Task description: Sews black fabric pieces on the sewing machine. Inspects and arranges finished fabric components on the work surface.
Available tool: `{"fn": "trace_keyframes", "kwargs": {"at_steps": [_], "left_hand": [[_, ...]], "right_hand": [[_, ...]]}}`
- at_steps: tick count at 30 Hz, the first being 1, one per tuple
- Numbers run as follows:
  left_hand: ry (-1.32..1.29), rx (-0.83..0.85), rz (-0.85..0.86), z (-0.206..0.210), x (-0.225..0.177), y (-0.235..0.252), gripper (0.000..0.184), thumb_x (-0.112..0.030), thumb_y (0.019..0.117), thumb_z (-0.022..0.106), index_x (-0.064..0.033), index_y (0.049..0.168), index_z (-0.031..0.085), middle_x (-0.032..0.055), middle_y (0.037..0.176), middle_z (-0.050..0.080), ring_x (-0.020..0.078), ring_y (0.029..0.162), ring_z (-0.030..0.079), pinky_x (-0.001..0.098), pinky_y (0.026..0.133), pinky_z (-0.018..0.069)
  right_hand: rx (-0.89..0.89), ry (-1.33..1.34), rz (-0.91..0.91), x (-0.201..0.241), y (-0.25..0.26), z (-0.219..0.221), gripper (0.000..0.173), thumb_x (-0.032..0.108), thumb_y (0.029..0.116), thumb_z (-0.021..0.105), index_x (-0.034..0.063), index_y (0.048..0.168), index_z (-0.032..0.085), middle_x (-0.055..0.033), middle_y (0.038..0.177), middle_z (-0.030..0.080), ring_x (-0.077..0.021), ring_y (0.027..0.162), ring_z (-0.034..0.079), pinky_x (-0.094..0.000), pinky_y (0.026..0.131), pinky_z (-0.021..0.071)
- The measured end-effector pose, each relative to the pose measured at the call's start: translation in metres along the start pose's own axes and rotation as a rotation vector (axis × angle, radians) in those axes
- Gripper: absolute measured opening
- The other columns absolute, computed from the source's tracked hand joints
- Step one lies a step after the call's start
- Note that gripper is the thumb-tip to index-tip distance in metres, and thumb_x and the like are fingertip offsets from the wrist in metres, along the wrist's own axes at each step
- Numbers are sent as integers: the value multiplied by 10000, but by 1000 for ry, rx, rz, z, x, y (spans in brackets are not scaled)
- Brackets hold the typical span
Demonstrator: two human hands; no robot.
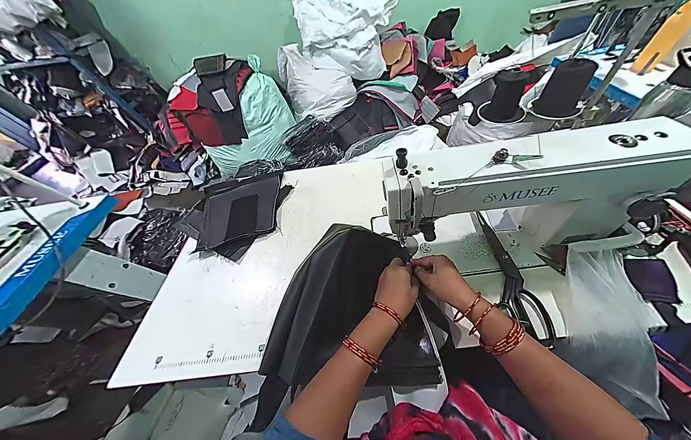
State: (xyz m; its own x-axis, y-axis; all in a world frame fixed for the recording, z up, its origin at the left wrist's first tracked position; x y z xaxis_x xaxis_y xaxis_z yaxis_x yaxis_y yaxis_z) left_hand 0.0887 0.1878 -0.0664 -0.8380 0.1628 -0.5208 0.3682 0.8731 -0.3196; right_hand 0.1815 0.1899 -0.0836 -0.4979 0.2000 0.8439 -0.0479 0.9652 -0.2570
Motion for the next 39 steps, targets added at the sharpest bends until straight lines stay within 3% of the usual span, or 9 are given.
{"fn": "trace_keyframes", "kwargs": {"at_steps": [10, 16, 21, 24, 26, 29, 31, 35, 39], "left_hand": [[-101, -10, 31, 0, 2, 3, 342, -103, 1023, 509, 69, 1272, 669, 255, 1240, 629, 337, 1193, 600, 413, 1072, 449], [42, 56, 7, 10, -5, -3, 369, -148, 1043, 478, 97, 1265, 642, 271, 1376, 531, 373, 1312, 522, 428, 1123, 419], [99, -123, 203, 9, -8, -17, 433, -210, 972, 471, 59, 1222, 699, 254, 1438, 545, 428, 1434, 400, 488, 1192, 318], [69, -213, 326, 9, -6, -25, 407, -151, 914, 510, 73, 1182, 719, 258, 1391, 596, 411, 1400, 478, 455, 1177, 370], [-12, -293, 384, 4, -2, -31, 323, -89, 857, 558, 93, 1047, 746, 273, 1304, 649, 409, 1318, 570, 458, 1118, 450], [-182, -394, 349, -10, 12, -30, 261, 7, 831, 560, 72, 966, 773, 223, 1190, 726, 340, 1204, 673, 435, 1051, 522], [-214, -386, 255, -17, 16, -21, 251, 18, 897, 557, 70, 1034, 761, 226, 1231, 697, 311, 1174, 676, 396, 1027, 530], [-3, -89, 102, -10, 9, 9, 398, -36, 1042, 430, -13, 1396, 612, 176, 1591, 418, 327, 1436, 451, 384, 1192, 365], [283, 106, 89, 7, 0, 25, 437, 4, 1055, 417, -8, 1483, 505, 146, 1584, 414, 381, 1443, 396, 432, 1138, 422]], "right_hand": [[-11, -7, 10, -2, -1, -1, 357, 20, 988, 542, -42, 1326, 637, -199, 1162, 698, -215, 1021, 662, -349, 940, 505], [8, -72, -6, -1, -2, 0, 345, 42, 998, 549, -32, 1318, 656, -228, 1242, 670, -273, 1140, 644, -386, 1029, 479], [60, -232, 7, 10, -9, 5, 365, 39, 1005, 534, -28, 1349, 638, -263, 1271, 620, -332, 1221, 575, -407, 1081, 423], [93, -381, 25, 16, -11, 14, 387, 43, 1026, 478, -29, 1384, 606, -285, 1320, 562, -354, 1247, 557, -405, 1087, 429], [69, -500, 3, 18, -12, 22, 385, 43, 1041, 437, -50, 1381, 593, -304, 1327, 538, -382, 1216, 580, -426, 1058, 464], [-17, -667, -78, 23, -17, 34, 358, -14, 1031, 425, -111, 1339, 580, -319, 1287, 553, -405, 1175, 610, -424, 999, 508], [-21, -743, -80, 26, -21, 38, 374, -60, 1013, 423, -133, 1355, 556, -320, 1334, 534, -413, 1212, 595, -415, 998, 514], [4, -761, -61, 28, -23, 39, 298, -106, 973, 447, -167, 1201, 630, -330, 1354, 512, -424, 1225, 583, -421, 984, 521], [43, -763, -35, 27, -23, 40, 275, -114, 958, 470, -167, 1164, 645, -331, 1388, 493, -424, 1268, 556, -417, 1016, 504]]}}
Point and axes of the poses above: each hand's wrist, its own y-axis towards the middle knuckle, its own z-axis out of the palm, x = y × z, the point moved 10 cm from there along y, towards the middle knuckle
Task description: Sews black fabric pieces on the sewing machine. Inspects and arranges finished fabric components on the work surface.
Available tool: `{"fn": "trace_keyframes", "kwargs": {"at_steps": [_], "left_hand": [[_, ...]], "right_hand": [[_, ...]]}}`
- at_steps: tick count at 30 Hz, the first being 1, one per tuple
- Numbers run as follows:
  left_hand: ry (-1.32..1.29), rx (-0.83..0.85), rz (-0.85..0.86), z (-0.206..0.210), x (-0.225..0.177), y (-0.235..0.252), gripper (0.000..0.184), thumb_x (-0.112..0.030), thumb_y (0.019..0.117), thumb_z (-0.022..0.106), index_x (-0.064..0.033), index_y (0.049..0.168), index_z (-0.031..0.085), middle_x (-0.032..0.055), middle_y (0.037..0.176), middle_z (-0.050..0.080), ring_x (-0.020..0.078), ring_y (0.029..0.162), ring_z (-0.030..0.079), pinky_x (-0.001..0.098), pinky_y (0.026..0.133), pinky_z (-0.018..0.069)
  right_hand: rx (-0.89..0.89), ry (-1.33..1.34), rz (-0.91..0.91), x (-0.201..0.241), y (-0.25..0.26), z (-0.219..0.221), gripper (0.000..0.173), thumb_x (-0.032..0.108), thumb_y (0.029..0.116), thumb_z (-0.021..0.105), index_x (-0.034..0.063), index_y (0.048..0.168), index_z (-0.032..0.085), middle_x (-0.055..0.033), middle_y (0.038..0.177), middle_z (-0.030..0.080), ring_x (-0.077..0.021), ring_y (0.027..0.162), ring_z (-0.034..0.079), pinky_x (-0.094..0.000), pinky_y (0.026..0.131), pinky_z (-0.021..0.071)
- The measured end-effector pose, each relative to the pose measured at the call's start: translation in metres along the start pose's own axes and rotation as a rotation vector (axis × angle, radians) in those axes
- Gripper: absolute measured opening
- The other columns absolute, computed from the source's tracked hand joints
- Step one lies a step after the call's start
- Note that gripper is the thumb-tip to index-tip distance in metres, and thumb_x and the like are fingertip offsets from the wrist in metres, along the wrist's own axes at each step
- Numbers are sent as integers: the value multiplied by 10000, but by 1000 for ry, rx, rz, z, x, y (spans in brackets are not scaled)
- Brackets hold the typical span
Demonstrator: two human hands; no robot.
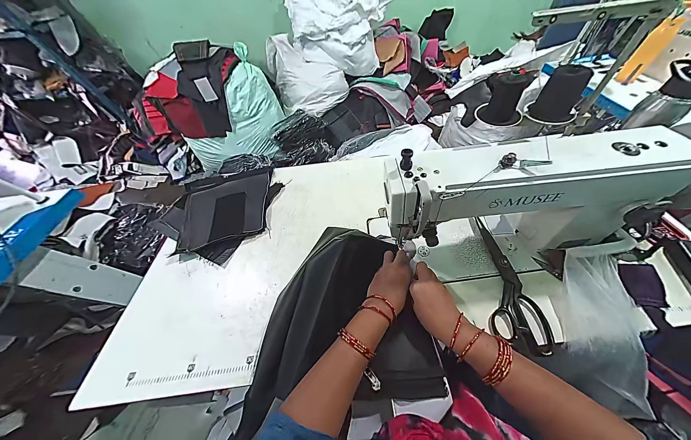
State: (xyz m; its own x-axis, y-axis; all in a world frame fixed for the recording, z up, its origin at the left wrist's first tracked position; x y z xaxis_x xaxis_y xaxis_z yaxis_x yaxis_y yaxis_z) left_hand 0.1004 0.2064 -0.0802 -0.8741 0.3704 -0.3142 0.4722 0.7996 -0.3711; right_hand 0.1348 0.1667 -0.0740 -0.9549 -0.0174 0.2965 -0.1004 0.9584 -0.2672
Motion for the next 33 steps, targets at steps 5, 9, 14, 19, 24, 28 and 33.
{"fn": "trace_keyframes", "kwargs": {"at_steps": [5, 9, 14, 19, 24, 28, 33], "left_hand": [[37, -93, 9, -3, 3, -9, 454, -37, 1062, 395, -59, 1503, 503, 116, 1562, 479, 356, 1514, 310, 513, 1193, 281], [35, -76, -63, -2, 7, -18, 492, -81, 1067, 392, -128, 1553, 452, 27, 1647, 383, 329, 1582, 146, 581, 1220, 132], [34, -78, -96, -4, 9, -22, 486, -135, 1081, 358, -187, 1551, 468, -39, 1654, 371, 305, 1597, 81, 617, 1222, 4], [31, -95, -78, -5, 10, -20, 474, -160, 1083, 366, -188, 1541, 485, -45, 1645, 387, 307, 1595, 95, 620, 1221, 2], [15, -114, -49, -6, 12, -16, 467, -146, 1071, 391, -170, 1522, 509, -30, 1633, 409, 315, 1590, 120, 636, 1217, 12], [8, -127, -31, -9, 14, -10, 463, -159, 1049, 442, -160, 1504, 531, 2, 1612, 437, 337, 1581, 143, 641, 1223, 15], [-2, -222, 26, -12, 18, -1, 413, -158, 1026, 487, -152, 1411, 635, 39, 1535, 536, 366, 1557, 225, 667, 1216, 52]], "right_hand": [[-54, 7, 16, -1, 0, -1, 271, -108, 962, 471, -163, 1157, 652, -322, 1341, 533, -408, 1220, 595, -401, 987, 521], [-95, -2, 12, -2, 0, -2, 300, -86, 983, 460, -150, 1214, 642, -317, 1322, 551, -401, 1195, 614, -399, 970, 534], [-110, -5, 23, -3, 3, -2, 333, -70, 993, 459, -125, 1274, 628, -309, 1301, 563, -393, 1158, 634, -396, 943, 546], [-143, -11, 7, -2, 4, -4, 312, -73, 978, 489, -127, 1239, 652, -312, 1273, 579, -395, 1130, 648, -391, 927, 553], [-109, 2, 13, -2, 8, -5, 336, -73, 980, 482, -130, 1278, 626, -325, 1310, 561, -407, 1185, 622, -405, 980, 528], [11, 39, 62, -6, 16, -3, 407, -55, 1004, 455, -105, 1400, 537, -313, 1396, 500, -399, 1272, 563, -413, 1053, 481], [51, 103, 80, -9, 23, -5, 415, -41, 1009, 472, -98, 1418, 520, -302, 1429, 483, -396, 1304, 540, -416, 1082, 461]]}}
Point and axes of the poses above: each hand's wrist, its own y-axis towards the middle knuckle, its own z-axis out of the palm, x = y × z, the point moved 10 cm from there along y, towards the middle knuckle
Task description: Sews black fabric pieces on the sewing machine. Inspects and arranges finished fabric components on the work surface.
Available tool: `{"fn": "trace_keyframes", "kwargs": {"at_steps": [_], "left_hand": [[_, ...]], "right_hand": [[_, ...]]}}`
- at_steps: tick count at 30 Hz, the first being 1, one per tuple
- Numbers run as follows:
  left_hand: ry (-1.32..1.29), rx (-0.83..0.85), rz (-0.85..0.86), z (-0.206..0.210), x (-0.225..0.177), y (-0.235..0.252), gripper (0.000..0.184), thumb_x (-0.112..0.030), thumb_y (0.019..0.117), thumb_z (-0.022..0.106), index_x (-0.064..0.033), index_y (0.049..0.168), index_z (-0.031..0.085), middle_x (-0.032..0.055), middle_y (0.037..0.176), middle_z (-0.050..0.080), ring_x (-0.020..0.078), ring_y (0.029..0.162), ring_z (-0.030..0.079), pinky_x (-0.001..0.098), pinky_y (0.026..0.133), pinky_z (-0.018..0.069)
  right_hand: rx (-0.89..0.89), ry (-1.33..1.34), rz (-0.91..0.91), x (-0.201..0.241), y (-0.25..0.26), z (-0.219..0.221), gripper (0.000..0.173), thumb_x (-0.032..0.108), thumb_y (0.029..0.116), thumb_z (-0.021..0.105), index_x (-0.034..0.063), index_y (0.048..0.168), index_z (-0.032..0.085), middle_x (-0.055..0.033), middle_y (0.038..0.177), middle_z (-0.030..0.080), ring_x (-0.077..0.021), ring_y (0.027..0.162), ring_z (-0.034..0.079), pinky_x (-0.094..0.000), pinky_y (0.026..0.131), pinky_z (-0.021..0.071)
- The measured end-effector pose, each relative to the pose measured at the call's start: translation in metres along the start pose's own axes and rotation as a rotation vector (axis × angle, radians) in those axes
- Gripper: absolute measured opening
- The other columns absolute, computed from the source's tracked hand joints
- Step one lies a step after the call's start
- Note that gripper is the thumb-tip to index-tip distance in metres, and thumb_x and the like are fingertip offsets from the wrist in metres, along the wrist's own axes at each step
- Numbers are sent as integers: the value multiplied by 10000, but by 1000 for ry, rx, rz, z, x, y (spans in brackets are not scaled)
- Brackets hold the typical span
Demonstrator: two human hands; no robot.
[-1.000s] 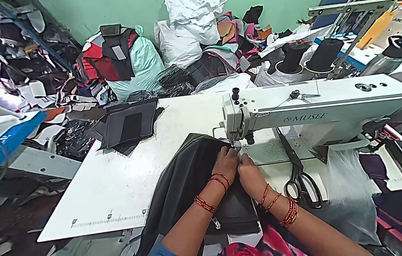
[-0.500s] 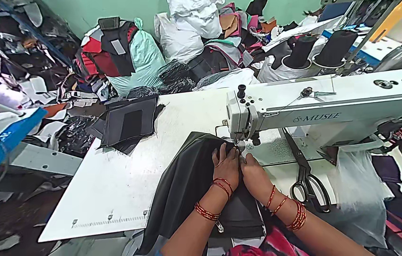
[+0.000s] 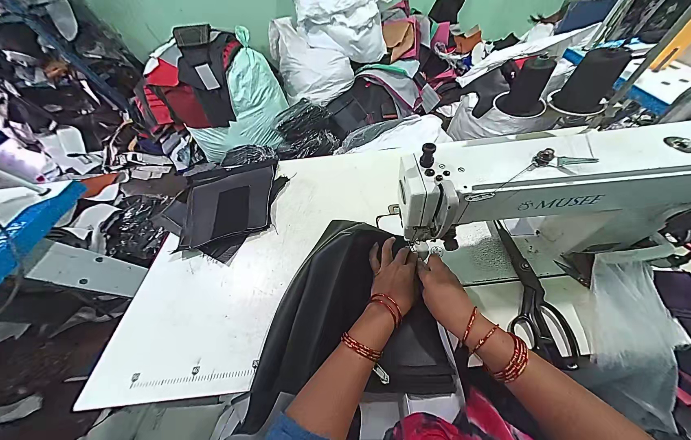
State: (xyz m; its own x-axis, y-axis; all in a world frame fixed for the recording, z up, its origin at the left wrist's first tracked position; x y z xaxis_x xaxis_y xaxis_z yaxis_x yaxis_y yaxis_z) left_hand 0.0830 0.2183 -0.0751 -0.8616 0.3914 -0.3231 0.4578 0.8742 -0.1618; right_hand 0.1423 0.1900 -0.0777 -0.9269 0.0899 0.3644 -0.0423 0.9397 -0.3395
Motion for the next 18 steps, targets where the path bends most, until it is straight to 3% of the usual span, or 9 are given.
{"fn": "trace_keyframes", "kwargs": {"at_steps": [9, 12, 18], "left_hand": [[-95, -218, 114, -11, -2, -6, 300, -98, 962, 580, -39, 1198, 755, 106, 1313, 707, 396, 1441, 458, 707, 1193, 121], [-97, -243, 127, -15, -1, -1, 272, -98, 955, 589, -23, 1147, 767, 107, 1292, 717, 381, 1424, 487, 703, 1196, 133], [-40, -103, 81, -12, 1, 11, 297, -144, 993, 546, -19, 1179, 741, 98, 1358, 680, 312, 1467, 445, 652, 1233, 52]], "right_hand": [[25, -19, 2, 1, 1, -1, 450, -65, 982, 503, -92, 1431, 509, -302, 1421, 485, -396, 1290, 547, -422, 1072, 463], [78, -34, 13, 4, 5, -3, 470, -71, 976, 513, -96, 1445, 489, -302, 1467, 460, -395, 1340, 517, -426, 1103, 443], [93, -45, 32, 5, 14, -6, 416, -85, 973, 495, -97, 1386, 547, -284, 1414, 512, -382, 1322, 532, -437, 1091, 450]]}}
Point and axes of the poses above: each hand's wrist, its own y-axis towards the middle knuckle, its own z-axis out of the palm, x = y × z, the point moved 10 cm from there along y, towards the middle knuckle
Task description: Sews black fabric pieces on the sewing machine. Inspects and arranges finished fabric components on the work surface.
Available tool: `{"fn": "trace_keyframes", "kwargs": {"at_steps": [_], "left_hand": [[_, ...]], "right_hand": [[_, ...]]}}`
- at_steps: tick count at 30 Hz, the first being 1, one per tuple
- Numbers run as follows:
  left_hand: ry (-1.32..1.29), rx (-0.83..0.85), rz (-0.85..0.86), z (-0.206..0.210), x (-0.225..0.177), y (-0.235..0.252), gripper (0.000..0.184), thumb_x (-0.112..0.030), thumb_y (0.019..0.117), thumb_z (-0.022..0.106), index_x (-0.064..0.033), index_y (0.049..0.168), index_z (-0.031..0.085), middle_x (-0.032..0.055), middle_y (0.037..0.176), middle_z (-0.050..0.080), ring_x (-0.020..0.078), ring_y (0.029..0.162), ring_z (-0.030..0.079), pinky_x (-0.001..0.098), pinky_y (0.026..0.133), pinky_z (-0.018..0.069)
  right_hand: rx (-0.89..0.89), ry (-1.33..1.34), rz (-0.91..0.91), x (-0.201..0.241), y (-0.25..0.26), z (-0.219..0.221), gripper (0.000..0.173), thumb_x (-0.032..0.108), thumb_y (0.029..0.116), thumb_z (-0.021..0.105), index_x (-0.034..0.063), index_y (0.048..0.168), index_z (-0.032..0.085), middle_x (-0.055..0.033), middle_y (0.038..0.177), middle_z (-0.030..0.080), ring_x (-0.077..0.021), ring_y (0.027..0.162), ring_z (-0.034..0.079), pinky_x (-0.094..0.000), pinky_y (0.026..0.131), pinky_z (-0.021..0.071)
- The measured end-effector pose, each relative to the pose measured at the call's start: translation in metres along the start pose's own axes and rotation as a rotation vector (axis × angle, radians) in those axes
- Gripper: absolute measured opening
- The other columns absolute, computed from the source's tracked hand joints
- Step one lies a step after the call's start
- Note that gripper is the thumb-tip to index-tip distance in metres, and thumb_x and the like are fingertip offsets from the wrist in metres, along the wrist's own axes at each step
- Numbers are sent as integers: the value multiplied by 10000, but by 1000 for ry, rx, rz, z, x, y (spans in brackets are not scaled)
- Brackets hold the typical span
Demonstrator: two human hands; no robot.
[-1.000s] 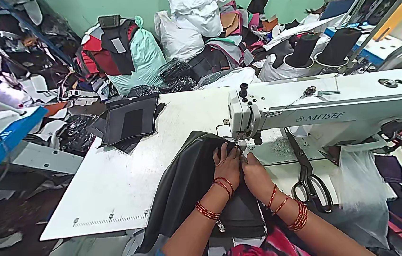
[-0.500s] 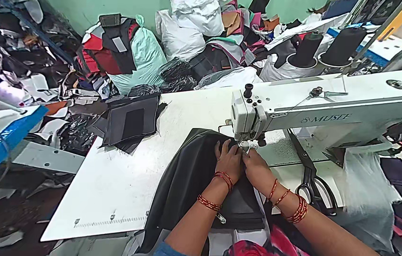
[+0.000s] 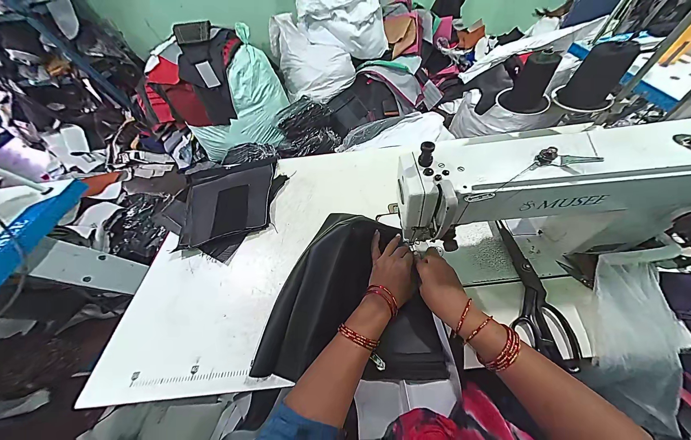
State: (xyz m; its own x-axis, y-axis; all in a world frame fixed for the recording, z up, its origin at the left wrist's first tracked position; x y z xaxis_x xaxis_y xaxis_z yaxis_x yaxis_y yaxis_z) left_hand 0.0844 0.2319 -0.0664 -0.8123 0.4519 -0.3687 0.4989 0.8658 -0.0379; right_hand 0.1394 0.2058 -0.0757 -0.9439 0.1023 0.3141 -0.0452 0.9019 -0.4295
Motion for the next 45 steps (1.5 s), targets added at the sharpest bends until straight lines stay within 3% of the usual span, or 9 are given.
{"fn": "trace_keyframes", "kwargs": {"at_steps": [9, 15, 20, 26, 29, 31, 35, 40, 45], "left_hand": [[-72, 148, -68, 25, -33, -73, 428, -66, 1007, 465, 57, 1401, 577, 216, 1556, 475, 356, 1508, 370, 482, 1242, 278], [4, 455, -68, 44, -46, -128, 1015, -566, 929, 662, -9, 1630, 183, 166, 1726, 82, 333, 1601, 51, 611, 1253, 52], [63, 428, -39, 49, -47, -133, 1026, -495, 935, 688, -18, 1641, 116, 181, 1726, 41, 353, 1600, 31, 636, 1239, 54], [94, 315, 10, 50, -46, -133, 895, -442, 980, 627, -24, 1635, 183, 189, 1715, 126, 369, 1590, 114, 644, 1233, 91], [92, 249, 31, 49, -45, -132, 834, -208, 917, 685, -23, 1616, 269, 193, 1700, 198, 385, 1574, 183, 650, 1223, 131], [100, 212, 44, 48, -46, -132, 826, -176, 897, 692, -21, 1606, 298, 198, 1687, 236, 393, 1565, 213, 656, 1217, 146], [111, 176, 62, 47, -46, -134, 802, -173, 900, 665, -16, 1601, 310, 204, 1679, 257, 402, 1557, 233, 663, 1213, 158], [93, 94, 95, 44, -49, -133, 800, -137, 857, 676, -5, 1579, 358, 205, 1658, 309, 416, 1535, 287, 684, 1193, 193], [78, 70, 92, 41, -41, -135, 785, -101, 841, 692, -32, 1567, 402, 179, 1654, 334, 394, 1532, 307, 668, 1193, 217]], "right_hand": [[-194, 154, -54, -35, -46, 11, 711, 133, 971, 564, 105, 1625, 288, -249, 1335, 591, -449, 1249, 546, -534, 1019, 470], [-346, 207, 27, -79, -97, 9, 622, -54, 873, 581, 42, 1478, 475, -248, 1134, 663, -431, 1031, 665, -548, 849, 545], [-10, 524, 31, -121, -134, 18, 576, -63, 874, 549, 38, 1423, 402, -97, 981, 630, -198, 742, 643, -389, 670, 550], [-142, 797, 108, -225, -223, 14, 520, 67, 784, 527, 48, 1295, 430, -51, 1008, 612, -91, 515, 571, -268, 414, 492], [-184, 536, 332, -307, -275, 18, 393, -9, 873, 567, -34, 1258, 490, -174, 1077, 626, -248, 796, 684, -412, 645, 590], [-298, 317, 435, -331, -299, 6, 366, -57, 919, 601, -161, 1266, 552, -398, 1167, 608, -536, 1093, 606, -678, 946, 448], [-472, 429, 124, -232, -270, 2, 360, 259, 1026, 506, -29, 1141, 690, -186, 1006, 724, -295, 886, 715, -497, 798, 584], [99, 848, -129, -97, -163, 91, 424, 285, 1050, 569, -21, 1341, 608, -134, 1134, 723, -163, 976, 710, -342, 912, 566], [-59, 1093, -145, -66, -127, 117, 324, 144, 994, 619, 83, 681, 565, 103, 559, 442, 40, 512, 404, -168, 520, 331]]}}
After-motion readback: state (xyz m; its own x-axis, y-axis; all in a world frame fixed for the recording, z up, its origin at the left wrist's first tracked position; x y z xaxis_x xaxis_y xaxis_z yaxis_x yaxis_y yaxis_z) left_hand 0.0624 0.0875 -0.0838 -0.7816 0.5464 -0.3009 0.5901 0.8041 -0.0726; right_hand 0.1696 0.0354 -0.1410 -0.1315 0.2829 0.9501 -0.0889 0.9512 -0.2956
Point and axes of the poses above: each hand's wrist, its own y-axis towards the middle knuckle, its own z-axis out of the palm, x = y × z, the point moved 10 cm from there along y, towards the middle knuckle
